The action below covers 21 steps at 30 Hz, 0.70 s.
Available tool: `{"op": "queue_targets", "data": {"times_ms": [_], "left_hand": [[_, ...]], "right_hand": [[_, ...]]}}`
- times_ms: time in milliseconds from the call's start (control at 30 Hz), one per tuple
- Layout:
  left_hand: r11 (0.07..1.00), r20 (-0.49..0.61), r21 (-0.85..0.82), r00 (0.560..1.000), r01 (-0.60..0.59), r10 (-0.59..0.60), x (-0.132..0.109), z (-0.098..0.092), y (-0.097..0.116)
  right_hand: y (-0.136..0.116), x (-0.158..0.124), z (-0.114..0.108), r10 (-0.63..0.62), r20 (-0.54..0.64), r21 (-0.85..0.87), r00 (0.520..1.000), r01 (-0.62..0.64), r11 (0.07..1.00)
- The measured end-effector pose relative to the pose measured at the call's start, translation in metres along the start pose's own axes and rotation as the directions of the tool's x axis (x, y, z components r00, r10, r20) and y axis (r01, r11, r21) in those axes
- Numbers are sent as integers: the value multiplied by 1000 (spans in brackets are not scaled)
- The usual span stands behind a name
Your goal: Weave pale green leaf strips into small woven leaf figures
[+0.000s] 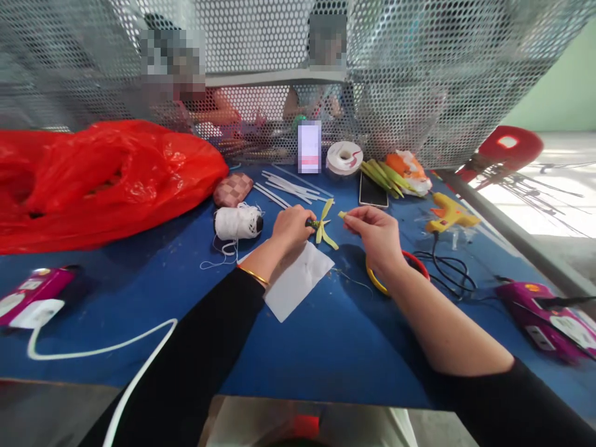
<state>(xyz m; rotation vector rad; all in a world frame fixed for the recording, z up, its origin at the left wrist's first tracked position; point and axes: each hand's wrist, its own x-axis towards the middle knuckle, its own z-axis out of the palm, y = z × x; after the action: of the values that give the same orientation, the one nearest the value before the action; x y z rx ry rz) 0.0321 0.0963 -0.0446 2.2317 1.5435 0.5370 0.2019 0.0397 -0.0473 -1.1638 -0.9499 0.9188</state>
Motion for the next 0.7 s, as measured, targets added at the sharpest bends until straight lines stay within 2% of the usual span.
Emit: {"op": "queue_targets", "data": {"times_ms": [133,233,267,300,367,533,600,700], "left_hand": [[992,-50,-120,998,-45,39,-6,-3,0],[958,-70,-279,996,-67,50,-21,-10,11],[863,-66,-503,998,-49,18,-29,-12,16],[730,-53,-683,999,-33,-4,-37,-14,21],[525,2,-851,999,22,-39,-54,-14,30],[244,56,-966,989,89,-139,-80,-7,39],[167,98,-979,987,119,-130,-81,-5,38],[105,163,-979,979,176,-119,-79,-6,38]], "right_hand": [[-6,1,0,-26,8,31,1000,25,999],[-21,-3,-1,-139,-10,70,990,139,988],[-27,-6,-2,-181,-17,74,983,182,980],[-33,-10,-2,-210,-15,68,978,211,975],[-42,-20,-1,-236,19,25,972,235,972],[-47,-39,6,-278,168,-205,946,310,929],[-43,-39,8,-259,179,-242,949,298,923],[-38,-37,10,-229,194,-253,954,274,928]]}}
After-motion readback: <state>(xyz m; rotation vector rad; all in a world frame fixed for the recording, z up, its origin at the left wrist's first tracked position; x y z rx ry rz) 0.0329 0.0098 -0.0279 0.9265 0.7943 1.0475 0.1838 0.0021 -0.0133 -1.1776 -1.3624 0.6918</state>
